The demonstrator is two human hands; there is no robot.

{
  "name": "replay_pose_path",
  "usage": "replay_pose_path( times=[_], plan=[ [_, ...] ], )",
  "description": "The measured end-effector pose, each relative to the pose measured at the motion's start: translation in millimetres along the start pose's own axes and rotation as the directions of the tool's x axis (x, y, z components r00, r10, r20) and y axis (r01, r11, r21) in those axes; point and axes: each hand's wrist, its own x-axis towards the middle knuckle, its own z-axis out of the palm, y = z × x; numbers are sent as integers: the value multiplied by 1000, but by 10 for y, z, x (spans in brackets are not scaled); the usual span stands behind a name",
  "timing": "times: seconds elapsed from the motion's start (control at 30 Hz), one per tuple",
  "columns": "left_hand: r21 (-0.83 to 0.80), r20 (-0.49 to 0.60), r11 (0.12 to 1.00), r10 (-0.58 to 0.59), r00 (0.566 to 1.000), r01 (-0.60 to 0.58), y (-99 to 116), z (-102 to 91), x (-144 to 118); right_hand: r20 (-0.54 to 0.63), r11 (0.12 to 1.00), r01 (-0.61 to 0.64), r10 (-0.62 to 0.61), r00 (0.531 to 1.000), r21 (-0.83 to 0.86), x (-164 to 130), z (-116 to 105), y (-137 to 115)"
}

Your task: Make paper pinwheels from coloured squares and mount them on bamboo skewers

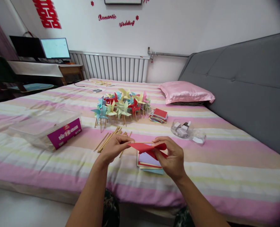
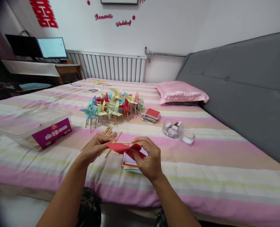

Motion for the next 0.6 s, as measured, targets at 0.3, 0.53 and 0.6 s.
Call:
replay_pose_path(
  times=[0.3,0.53,0.6],
  plan=[
    [-20,-53,1000,20,998,-21,-34,139,277,3,1000,-31,31,1000,-1,264,-105,297],
    [231,-180,972,91,979,-48,-175,227,470,68,998,-37,34,997,49,526,-51,648],
    [258,-193,963,129,973,-76,-208,261,506,86,998,-23,18,996,59,599,6,728]
  ],
)
